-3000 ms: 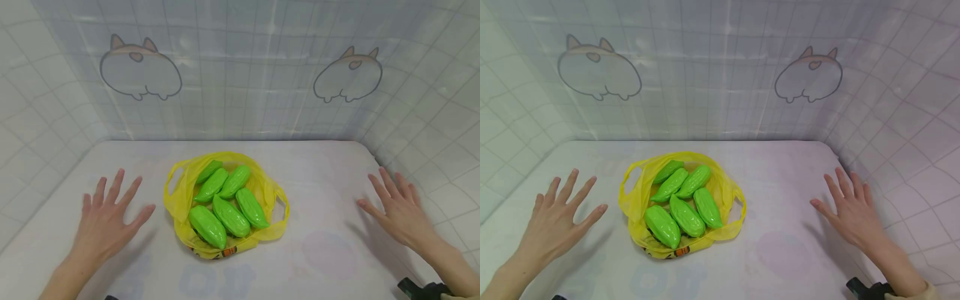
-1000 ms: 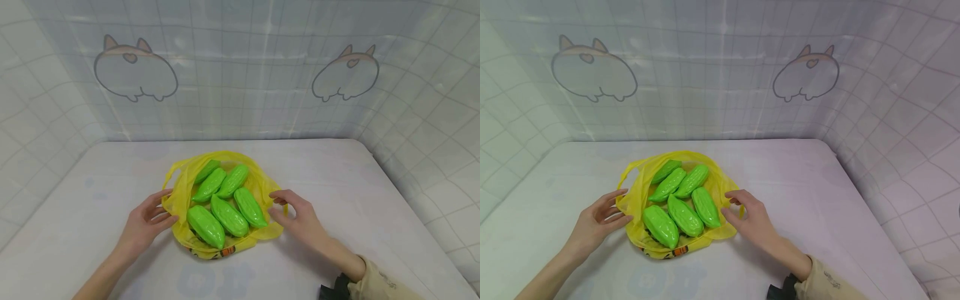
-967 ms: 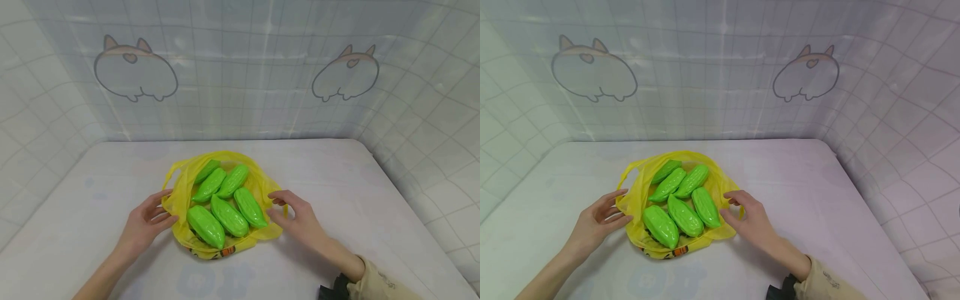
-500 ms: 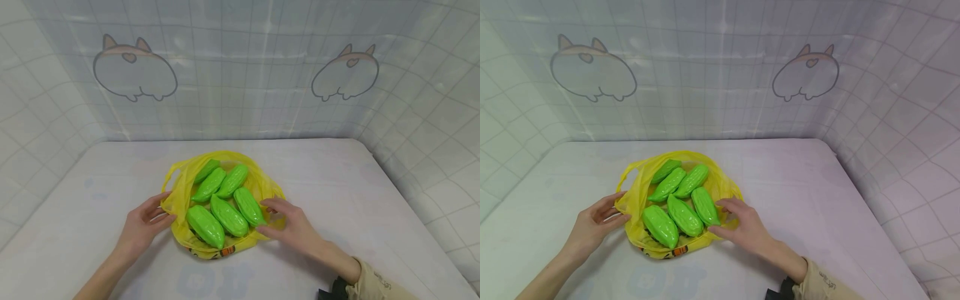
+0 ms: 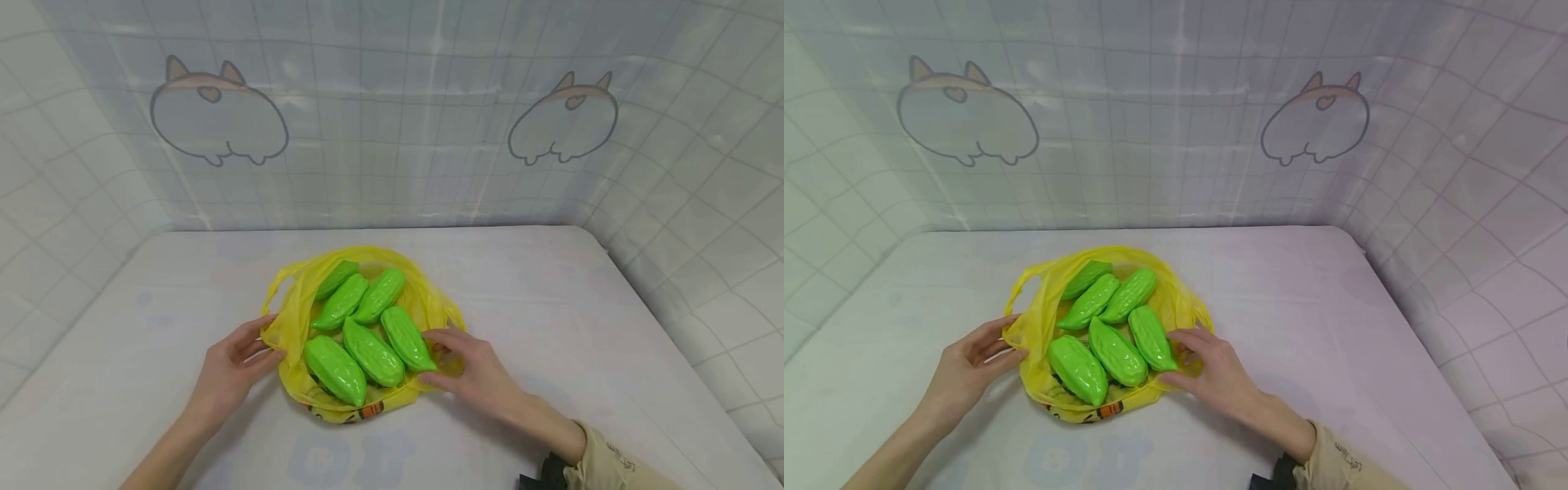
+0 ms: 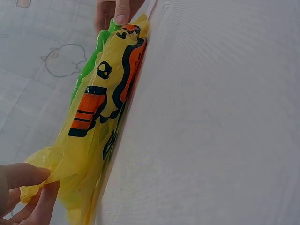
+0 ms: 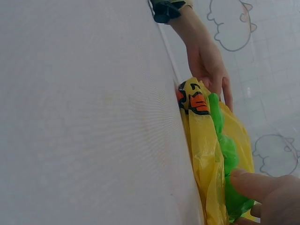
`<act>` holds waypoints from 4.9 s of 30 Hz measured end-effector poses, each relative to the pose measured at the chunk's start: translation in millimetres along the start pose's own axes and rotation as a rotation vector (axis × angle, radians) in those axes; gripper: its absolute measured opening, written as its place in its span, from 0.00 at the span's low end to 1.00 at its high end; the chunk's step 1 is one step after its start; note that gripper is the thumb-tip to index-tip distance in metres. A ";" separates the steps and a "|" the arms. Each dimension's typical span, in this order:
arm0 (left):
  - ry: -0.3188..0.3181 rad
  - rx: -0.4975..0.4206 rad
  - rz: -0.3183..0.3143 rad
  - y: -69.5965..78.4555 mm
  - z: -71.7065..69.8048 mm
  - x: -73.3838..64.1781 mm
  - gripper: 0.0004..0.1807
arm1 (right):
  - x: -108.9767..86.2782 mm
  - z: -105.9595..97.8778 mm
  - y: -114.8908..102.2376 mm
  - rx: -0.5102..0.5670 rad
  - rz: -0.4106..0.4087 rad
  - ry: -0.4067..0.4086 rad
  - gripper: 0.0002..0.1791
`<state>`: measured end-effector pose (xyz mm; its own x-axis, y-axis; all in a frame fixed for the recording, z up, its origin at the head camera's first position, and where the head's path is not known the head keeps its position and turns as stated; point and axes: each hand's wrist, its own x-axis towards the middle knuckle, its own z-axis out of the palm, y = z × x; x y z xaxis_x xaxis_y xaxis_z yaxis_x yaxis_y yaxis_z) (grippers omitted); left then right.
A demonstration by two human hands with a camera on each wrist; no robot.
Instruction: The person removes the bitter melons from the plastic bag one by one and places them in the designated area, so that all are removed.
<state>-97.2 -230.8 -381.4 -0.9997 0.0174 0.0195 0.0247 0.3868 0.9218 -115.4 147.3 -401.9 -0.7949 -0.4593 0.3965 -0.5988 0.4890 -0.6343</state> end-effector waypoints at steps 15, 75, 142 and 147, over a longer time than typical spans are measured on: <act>0.015 -0.018 0.023 -1.5 0.1 -0.2 0.34 | -0.8 -3.9 0.7 -0.001 0.074 0.103 0.23; 0.016 0.039 0.010 -4.1 1.7 -0.1 0.34 | 12.0 -82.0 80.1 0.332 0.507 0.238 0.21; 0.005 0.057 -0.006 0.7 0.8 -0.1 0.34 | 2.8 -95.2 115.6 0.400 0.549 0.277 0.36; 0.004 0.065 -0.006 0.0 0.5 -0.4 0.34 | 2.6 -94.6 115.7 0.401 0.543 0.294 0.35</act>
<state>-96.8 -230.3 -381.6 -0.9998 0.0113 0.0160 0.0193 0.4457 0.8950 -196.0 272.8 -411.5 -0.9964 0.0161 0.0831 -0.0762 0.2563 -0.9636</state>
